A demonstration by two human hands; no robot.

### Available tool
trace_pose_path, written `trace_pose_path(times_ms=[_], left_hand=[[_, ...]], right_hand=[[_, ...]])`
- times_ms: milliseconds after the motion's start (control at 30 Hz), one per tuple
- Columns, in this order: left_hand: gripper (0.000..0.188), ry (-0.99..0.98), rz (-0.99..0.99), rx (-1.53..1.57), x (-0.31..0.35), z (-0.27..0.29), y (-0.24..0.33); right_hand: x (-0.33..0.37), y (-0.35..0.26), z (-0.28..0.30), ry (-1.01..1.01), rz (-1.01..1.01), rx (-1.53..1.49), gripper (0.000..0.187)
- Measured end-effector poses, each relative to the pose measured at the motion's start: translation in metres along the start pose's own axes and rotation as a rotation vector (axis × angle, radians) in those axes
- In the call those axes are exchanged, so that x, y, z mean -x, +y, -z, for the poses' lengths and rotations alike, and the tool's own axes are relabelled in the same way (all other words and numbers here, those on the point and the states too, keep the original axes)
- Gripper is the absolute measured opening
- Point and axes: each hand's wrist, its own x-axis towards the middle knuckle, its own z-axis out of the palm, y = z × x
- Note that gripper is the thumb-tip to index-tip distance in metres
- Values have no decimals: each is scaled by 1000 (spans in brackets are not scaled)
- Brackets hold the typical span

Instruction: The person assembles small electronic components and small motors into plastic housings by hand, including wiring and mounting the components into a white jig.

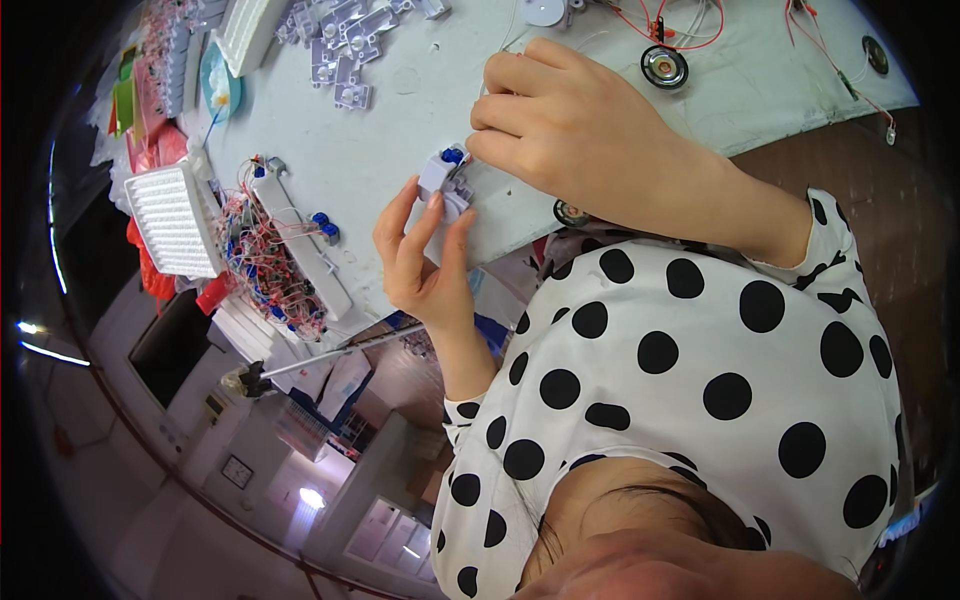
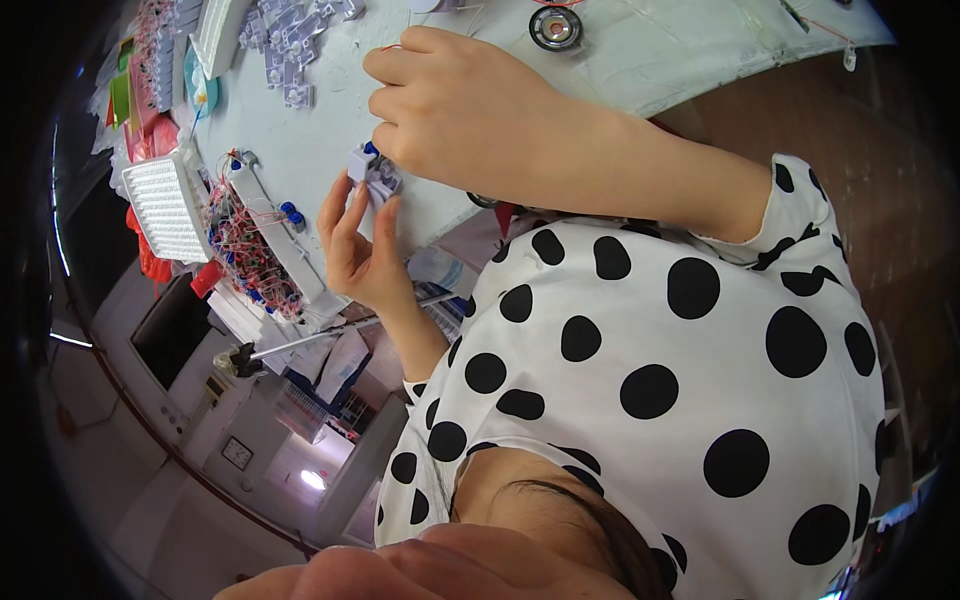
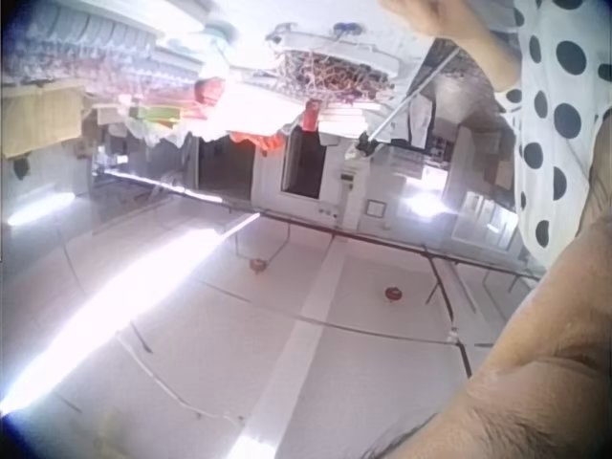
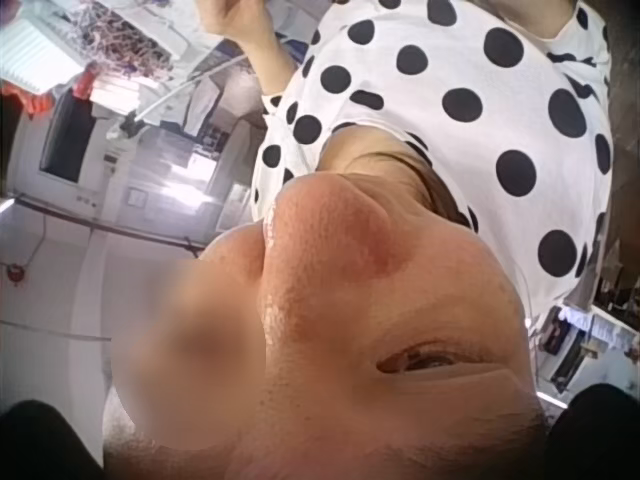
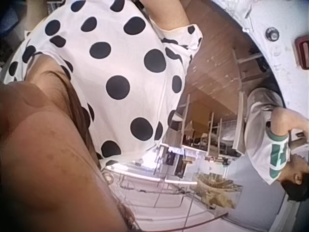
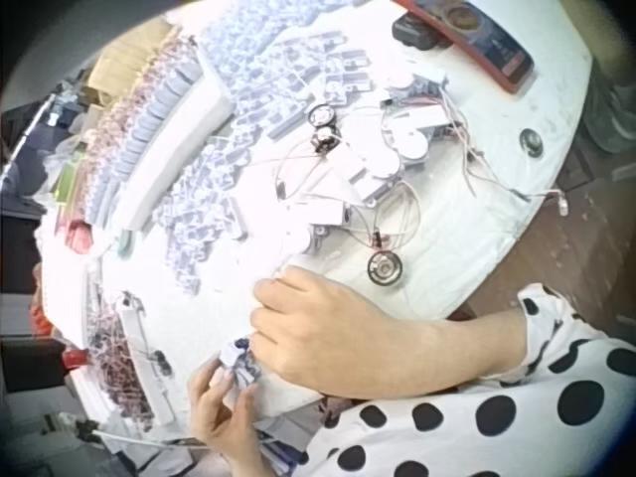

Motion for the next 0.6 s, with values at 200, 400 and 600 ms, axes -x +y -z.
trace_pose_path(times_ms=[200, 400, 600], left_hand=[[39, -105, -44, -136, -12, 5, 10], [31, -236, -59, -257, -19, 11, 24], [39, -356, -290, -537, -10, 19, 23]], right_hand=[[0, 0, -1, 14, 13, 29, 15], [-5, -9, -8, 98, 64, -46, 21], [-11, -16, -7, -55, 113, 104, 20]])
